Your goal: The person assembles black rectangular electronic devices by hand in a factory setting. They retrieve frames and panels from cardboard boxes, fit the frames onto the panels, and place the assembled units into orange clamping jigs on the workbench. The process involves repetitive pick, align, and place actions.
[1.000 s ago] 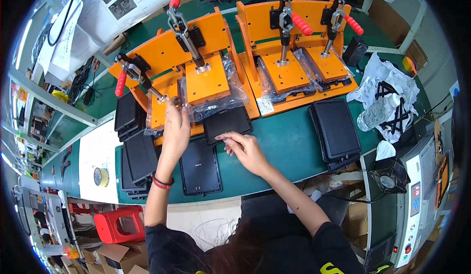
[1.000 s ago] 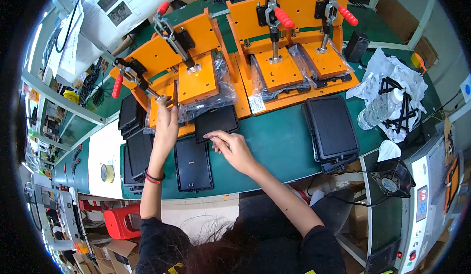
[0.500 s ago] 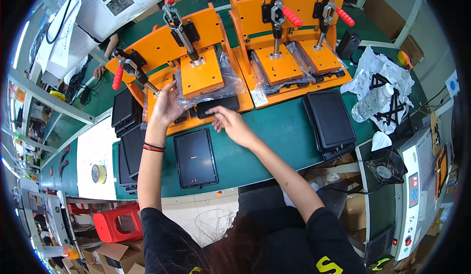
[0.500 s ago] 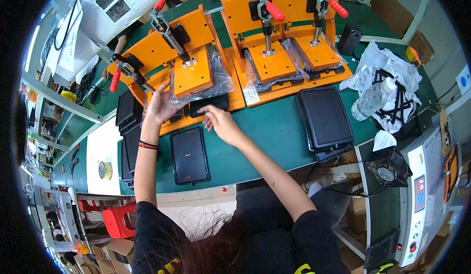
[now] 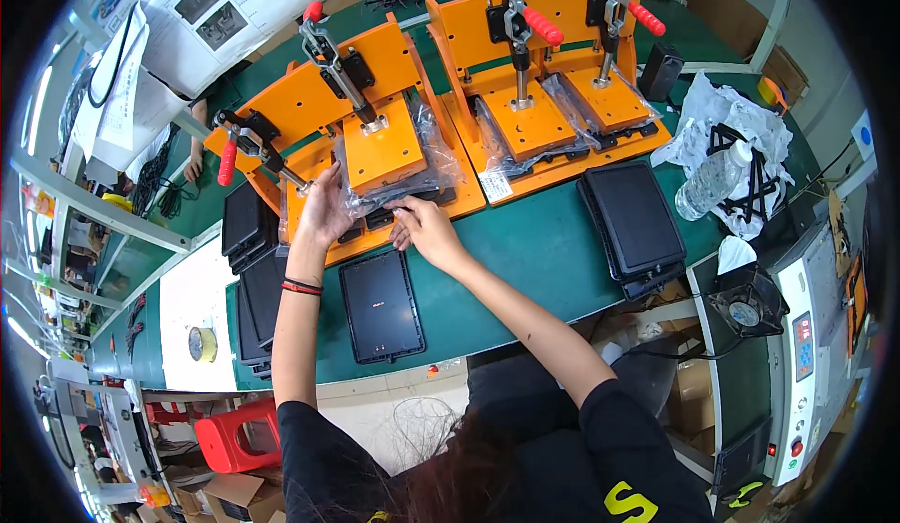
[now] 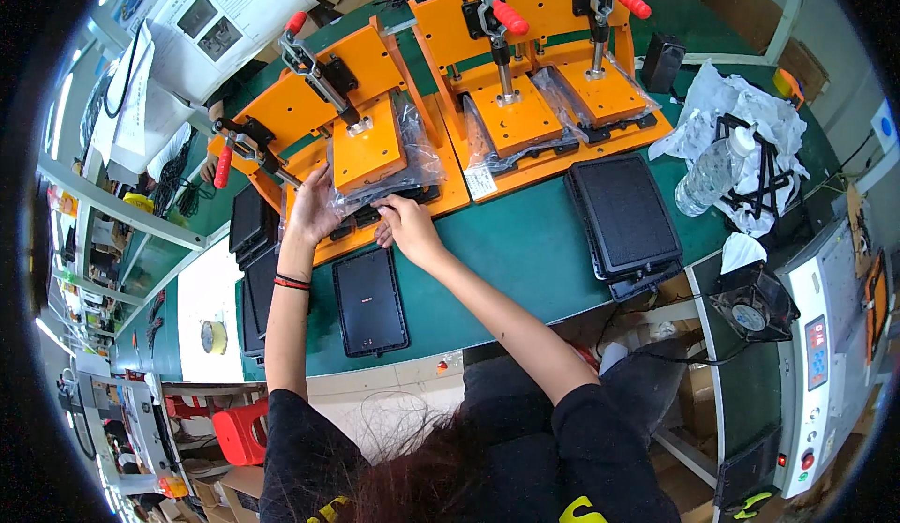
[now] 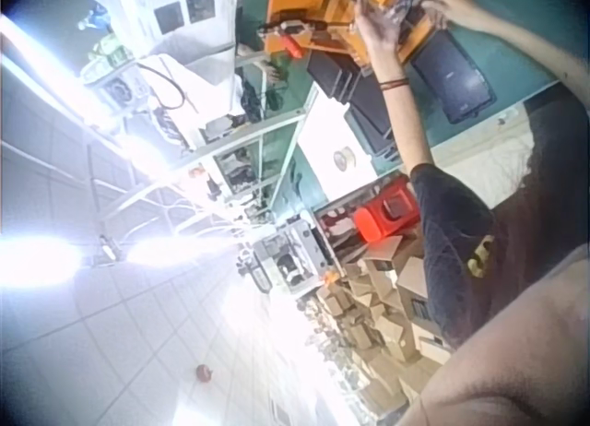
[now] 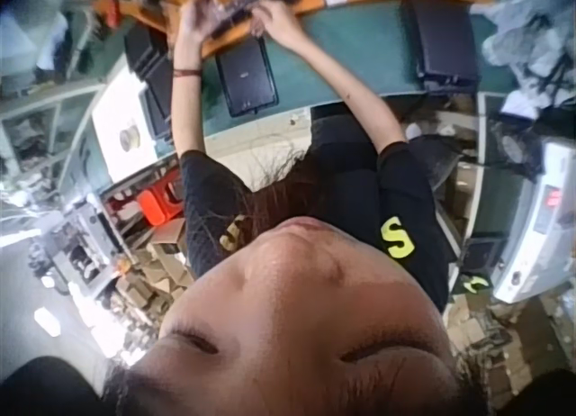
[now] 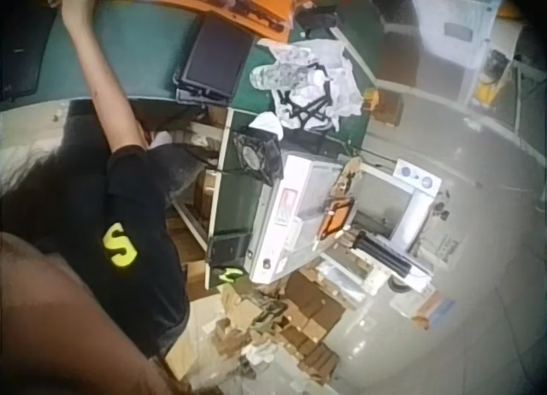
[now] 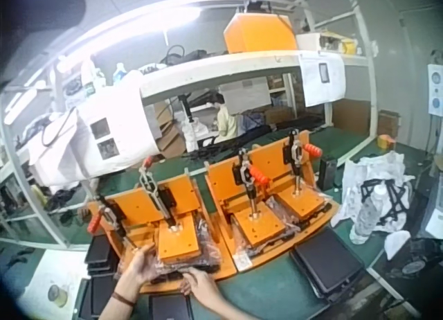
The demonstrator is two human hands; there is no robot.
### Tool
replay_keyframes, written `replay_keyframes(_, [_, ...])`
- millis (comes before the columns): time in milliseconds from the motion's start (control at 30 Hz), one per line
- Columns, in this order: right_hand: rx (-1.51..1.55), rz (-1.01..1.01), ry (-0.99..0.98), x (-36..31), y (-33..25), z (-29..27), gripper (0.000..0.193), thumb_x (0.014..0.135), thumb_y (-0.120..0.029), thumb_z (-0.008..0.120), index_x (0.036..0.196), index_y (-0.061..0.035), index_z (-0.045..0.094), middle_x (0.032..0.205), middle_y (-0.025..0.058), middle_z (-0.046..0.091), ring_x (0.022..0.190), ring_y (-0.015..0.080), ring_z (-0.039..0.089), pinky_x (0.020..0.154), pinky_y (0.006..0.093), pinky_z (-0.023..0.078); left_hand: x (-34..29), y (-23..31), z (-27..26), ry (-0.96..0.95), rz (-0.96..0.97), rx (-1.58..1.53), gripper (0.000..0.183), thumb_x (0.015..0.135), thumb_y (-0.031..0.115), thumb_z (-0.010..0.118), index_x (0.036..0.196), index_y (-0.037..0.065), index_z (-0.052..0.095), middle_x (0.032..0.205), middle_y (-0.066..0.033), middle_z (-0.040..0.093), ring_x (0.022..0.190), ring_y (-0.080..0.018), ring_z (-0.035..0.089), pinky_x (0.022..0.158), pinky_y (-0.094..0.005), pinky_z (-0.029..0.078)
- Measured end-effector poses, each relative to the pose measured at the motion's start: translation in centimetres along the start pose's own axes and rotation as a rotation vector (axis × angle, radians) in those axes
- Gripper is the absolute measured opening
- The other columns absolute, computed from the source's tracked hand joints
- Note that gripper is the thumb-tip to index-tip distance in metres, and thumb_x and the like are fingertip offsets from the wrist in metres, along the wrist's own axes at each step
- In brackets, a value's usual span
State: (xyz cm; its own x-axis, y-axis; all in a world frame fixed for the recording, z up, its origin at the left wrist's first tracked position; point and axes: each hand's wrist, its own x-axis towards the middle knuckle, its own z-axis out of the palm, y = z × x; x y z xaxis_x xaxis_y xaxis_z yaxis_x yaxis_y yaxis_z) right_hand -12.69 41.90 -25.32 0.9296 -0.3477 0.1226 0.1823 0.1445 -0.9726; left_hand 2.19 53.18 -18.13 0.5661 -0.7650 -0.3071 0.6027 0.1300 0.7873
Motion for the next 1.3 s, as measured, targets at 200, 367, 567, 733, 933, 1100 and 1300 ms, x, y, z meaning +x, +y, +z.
replay_keyframes(200, [-0.098,0.079,0.096,0.3,-1.6,-0.1,0.025,0.095,-0.009,0.048,0.111,0.0082,0.053,0.065,0.0150,0.063,0.055,0.0186,0.065,0.047,0.0286,0.054,0.0,-0.3,0.2,0.035,0.037,-0.010,0.037,0.097,0.028,0.043,0.123,0.002,0.049,0.120,-0.0143,0.058,0.108,-0.0276,0.057,0.094,-0.0418,0.047])
replay_keyframes(367, [0.378,-0.020,0.169,0.0,-0.3,0.6,0.020,0.096,-0.010,0.047,0.110,0.0048,0.047,0.074,0.0156,0.063,0.063,0.0210,0.067,0.056,0.0303,0.058,0.9,-0.9,-0.4,0.160,0.079,0.035,0.031,0.097,0.021,0.043,0.118,0.000,0.053,0.116,-0.0135,0.060,0.104,-0.0268,0.060,0.092,-0.0414,0.048])
replay_keyframes(567, [0.411,-0.105,0.175,1.5,0.7,0.8,0.018,0.097,-0.010,0.046,0.098,0.0082,0.045,0.084,0.0202,0.063,0.075,0.0265,0.068,0.071,0.0335,0.059,3.3,-1.3,-2.4,0.209,0.206,0.154,0.028,0.097,0.017,0.043,0.106,-0.004,0.058,0.102,-0.0128,0.065,0.089,-0.0216,0.063,0.080,-0.0332,0.051])
replay_keyframes(733, [0.401,-0.011,0.194,0.4,0.8,0.3,0.019,0.096,-0.011,0.048,0.091,0.0074,0.046,0.083,0.0202,0.063,0.075,0.0265,0.068,0.068,0.0326,0.059,2.4,-2.6,0.6,0.332,0.414,0.288,0.027,0.096,0.016,0.043,0.103,-0.005,0.059,0.097,-0.0105,0.065,0.083,-0.0186,0.062,0.073,-0.0298,0.049])
replay_keyframes(933, [0.347,0.070,0.219,-3.0,0.5,0.0,0.021,0.096,-0.014,0.050,0.094,0.0066,0.050,0.082,0.0179,0.064,0.075,0.0237,0.067,0.068,0.0316,0.058,0.8,-2.0,1.3,0.116,0.325,-0.024,0.035,0.094,0.030,0.048,0.116,0.004,0.054,0.117,-0.0089,0.059,0.111,-0.0241,0.053,0.097,-0.0377,0.040])
replay_keyframes(1100, [0.478,0.124,0.249,-9.7,-1.0,0.8,0.019,0.095,-0.015,0.053,0.095,0.0041,0.050,0.086,0.0165,0.063,0.078,0.0225,0.067,0.071,0.0339,0.057,1.0,-0.3,0.5,-0.223,0.104,-0.337,0.044,0.092,0.034,0.050,0.127,0.008,0.048,0.126,-0.0127,0.054,0.118,-0.0302,0.050,0.102,-0.0439,0.036])
replay_keyframes(1300, [0.387,0.209,0.384,-21.2,-2.8,-2.2,0.015,0.096,-0.017,0.052,0.098,-0.0015,0.051,0.075,0.0053,0.058,0.058,0.0101,0.056,0.051,0.0219,0.043,5.3,-1.0,-0.8,0.001,0.224,-0.239,0.037,0.092,0.036,0.048,0.118,0.010,0.055,0.119,-0.0108,0.060,0.111,-0.0290,0.056,0.098,-0.0446,0.041])
